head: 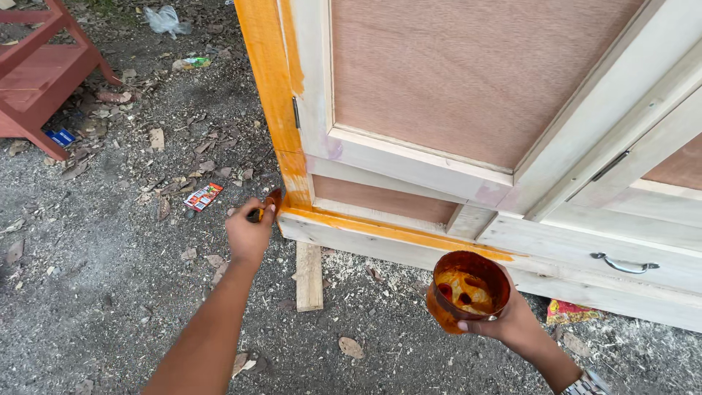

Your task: The person paints a wooden cabinet with orange stain, using a brush dipped into a plastic container held in the other hand. They brush the interior shelf edges first, then the top rail, side edges, and the lower front frame of the cabinet.

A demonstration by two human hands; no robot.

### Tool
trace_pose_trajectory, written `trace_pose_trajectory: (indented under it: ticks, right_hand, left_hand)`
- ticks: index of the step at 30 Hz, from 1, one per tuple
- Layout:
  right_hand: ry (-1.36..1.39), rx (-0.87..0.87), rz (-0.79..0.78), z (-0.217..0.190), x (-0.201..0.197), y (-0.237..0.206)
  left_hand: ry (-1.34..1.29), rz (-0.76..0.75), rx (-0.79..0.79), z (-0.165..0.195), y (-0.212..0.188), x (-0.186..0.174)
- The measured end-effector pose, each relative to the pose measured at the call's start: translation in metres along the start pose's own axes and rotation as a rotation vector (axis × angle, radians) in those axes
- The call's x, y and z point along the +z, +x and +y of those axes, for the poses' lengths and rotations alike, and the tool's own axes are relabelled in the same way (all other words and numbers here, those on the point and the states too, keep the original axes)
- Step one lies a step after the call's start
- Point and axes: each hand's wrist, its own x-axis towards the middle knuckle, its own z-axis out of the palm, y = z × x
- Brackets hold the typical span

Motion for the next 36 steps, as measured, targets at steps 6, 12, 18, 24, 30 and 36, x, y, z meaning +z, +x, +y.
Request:
trace_pose_trajectory:
  ticks: [6,12,18,24,30,36]
  right_hand:
    - [0.035,0.005,0.016,0.009,-0.006,-0.003]
    - [0.094,0.009,0.0,0.008,0.002,0.006]
    - [0.029,0.026,-0.036,0.005,0.005,0.01]
    - [0.085,-0.002,-0.01,0.014,-0.007,0.003]
    - [0.107,-0.045,0.02,0.017,-0.02,-0.005]
    - [0.061,-0.052,0.061,0.035,-0.044,-0.024]
  left_hand:
    - [-0.011,0.097,0.372,0.026,-0.037,0.048]
    - [-0.282,-0.027,0.284,0.056,-0.086,0.081]
    - [-0.364,-0.153,-0.172,0.036,-0.046,0.038]
    - [0.259,-0.265,0.384,0.003,0.005,-0.003]
    - [0.544,-0.541,0.452,0.043,-0.017,0.062]
    - [0.495,-0.797,0.574,0.139,-0.078,0.127]
